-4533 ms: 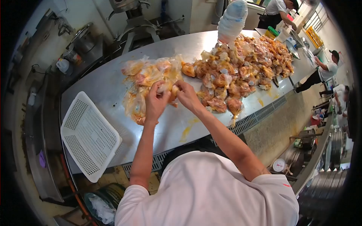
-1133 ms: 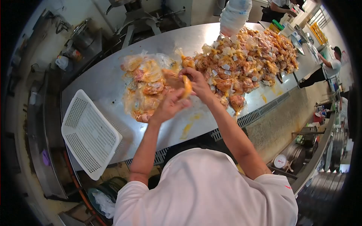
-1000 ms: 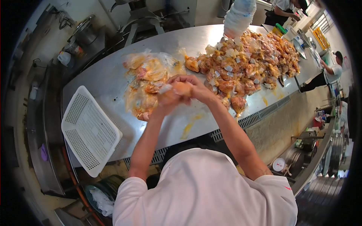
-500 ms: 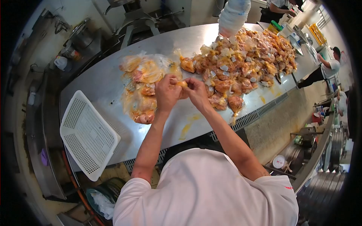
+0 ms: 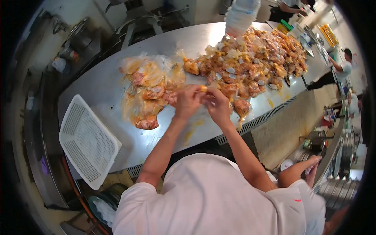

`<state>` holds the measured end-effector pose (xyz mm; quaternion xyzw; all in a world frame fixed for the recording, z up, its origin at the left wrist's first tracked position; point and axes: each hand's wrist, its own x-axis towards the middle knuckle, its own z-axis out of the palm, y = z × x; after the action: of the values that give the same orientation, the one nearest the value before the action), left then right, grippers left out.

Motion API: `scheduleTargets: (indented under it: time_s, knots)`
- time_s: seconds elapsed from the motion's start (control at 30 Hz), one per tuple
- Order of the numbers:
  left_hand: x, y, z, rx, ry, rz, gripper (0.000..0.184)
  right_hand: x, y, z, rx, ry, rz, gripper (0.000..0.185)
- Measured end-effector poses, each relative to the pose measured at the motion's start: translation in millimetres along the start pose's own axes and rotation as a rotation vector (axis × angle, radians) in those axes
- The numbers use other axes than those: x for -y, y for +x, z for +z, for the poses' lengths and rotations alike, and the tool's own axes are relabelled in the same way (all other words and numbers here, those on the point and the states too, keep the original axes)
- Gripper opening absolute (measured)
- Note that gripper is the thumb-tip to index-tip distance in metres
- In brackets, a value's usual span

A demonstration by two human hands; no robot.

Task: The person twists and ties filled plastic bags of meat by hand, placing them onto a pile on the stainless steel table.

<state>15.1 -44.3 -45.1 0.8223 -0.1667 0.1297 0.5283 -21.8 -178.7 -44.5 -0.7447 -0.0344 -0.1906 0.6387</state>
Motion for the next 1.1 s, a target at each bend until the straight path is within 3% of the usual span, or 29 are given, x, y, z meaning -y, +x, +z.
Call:
scheduleTargets:
  time_s: [0.03,0.1,0.13,0.2,0.23,0.3,0.37,0.4,0.47,0.53,0.57,0.63,0.73,0.83,0.9,0.93,1.0,1.1]
  knots:
    - [-14,-2,3,-0.023,0.012,-0.009,0.017,4,-1,1,0.025,0.011,-0.005,0.018]
    - [-44,-10,6,0.073,-0.173,0.298,0.014,10,4,-15,0.044,-0.258,-0.045,0.018]
    - [-49,-7,0,0.061,-0.163,0.290,0.014,0,11,-24,0.059,-0.251,-0.047,0.018]
    - [-53,0,-9,0.183,-0.204,0.184,0.012,-25,31,-41,-0.013,-0.401,-0.122,0.020]
    - [-41,12,-17,0.185,-0.235,-0.038,0.017,-18,42,-44,-0.007,-0.393,-0.127,0.020]
    - [7,41,-38,0.030,-0.140,-0.141,0.027,-3,60,-54,-0.131,-0.650,0.010,0.024]
    - [68,60,-66,-0.266,0.437,0.057,0.031,-1,63,-55,-0.147,-0.554,-0.024,0.028]
    - [88,60,-72,-0.287,0.697,-0.084,0.030,-1,62,-56,-0.163,-0.465,-0.045,0.031]
    - [139,57,-87,-0.301,0.955,-0.227,0.028,-9,57,-52,-0.106,-0.486,-0.077,0.038]
    - [188,66,-106,-0.094,0.982,-0.177,0.024,0,52,-31,0.093,-0.361,-0.090,0.041]
    - [183,75,-117,-0.095,0.984,-0.165,0.024,0,53,-19,0.135,-0.274,-0.021,0.041]
    - [150,84,-135,-0.200,0.442,-0.071,0.020,2,46,6,0.230,-0.183,0.031,0.041]
    - [72,94,-158,-0.221,0.252,0.021,0.017,35,54,46,0.427,-0.147,0.035,0.046]
    - [9,86,-155,-0.158,0.162,0.037,0.016,59,60,95,0.288,0.013,-0.078,0.049]
    - [0,75,-151,-0.112,0.081,0.063,0.017,64,67,112,0.028,0.117,-0.162,0.040]
    - [2,69,-149,-0.061,0.184,0.129,0.018,51,73,108,0.028,0.119,-0.165,0.040]
    - [5,58,-151,-0.015,0.290,0.198,0.019,19,83,86,0.297,-0.150,-0.054,0.025]
    - [8,42,-159,-0.149,0.185,0.036,0.016,18,83,56,0.255,-0.415,-0.170,0.012]
